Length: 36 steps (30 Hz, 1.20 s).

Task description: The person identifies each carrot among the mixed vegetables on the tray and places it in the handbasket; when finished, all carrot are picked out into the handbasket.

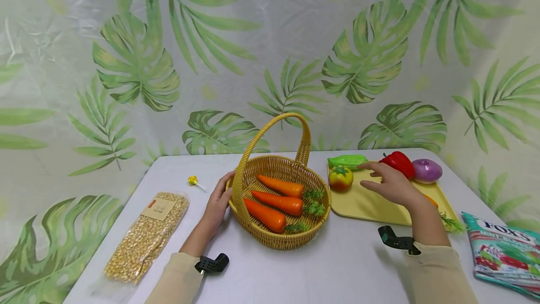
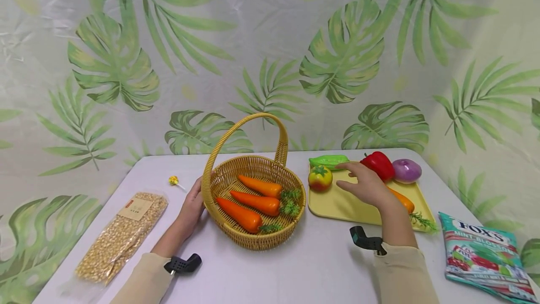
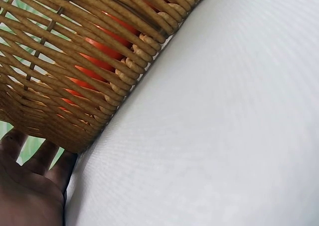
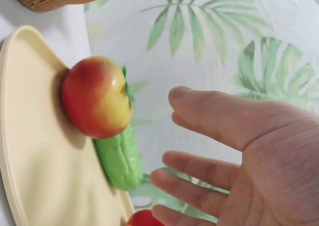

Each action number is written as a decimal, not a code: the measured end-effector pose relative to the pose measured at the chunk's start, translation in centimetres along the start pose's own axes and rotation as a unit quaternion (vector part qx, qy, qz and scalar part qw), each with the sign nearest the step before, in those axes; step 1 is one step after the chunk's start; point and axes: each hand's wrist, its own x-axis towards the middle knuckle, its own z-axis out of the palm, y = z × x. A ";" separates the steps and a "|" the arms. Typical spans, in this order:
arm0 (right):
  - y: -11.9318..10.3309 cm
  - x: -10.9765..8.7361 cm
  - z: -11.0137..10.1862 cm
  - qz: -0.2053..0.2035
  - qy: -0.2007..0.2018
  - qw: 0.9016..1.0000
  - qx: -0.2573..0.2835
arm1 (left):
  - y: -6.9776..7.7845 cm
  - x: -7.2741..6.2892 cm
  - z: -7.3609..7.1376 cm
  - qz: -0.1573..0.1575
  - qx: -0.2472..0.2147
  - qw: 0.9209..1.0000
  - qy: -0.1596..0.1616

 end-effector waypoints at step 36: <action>4.7 -1.3 -1.1 0.120 -0.002 0.993 0.010 | 0.0 0.0 -0.1 0.002 0.004 1.000 0.001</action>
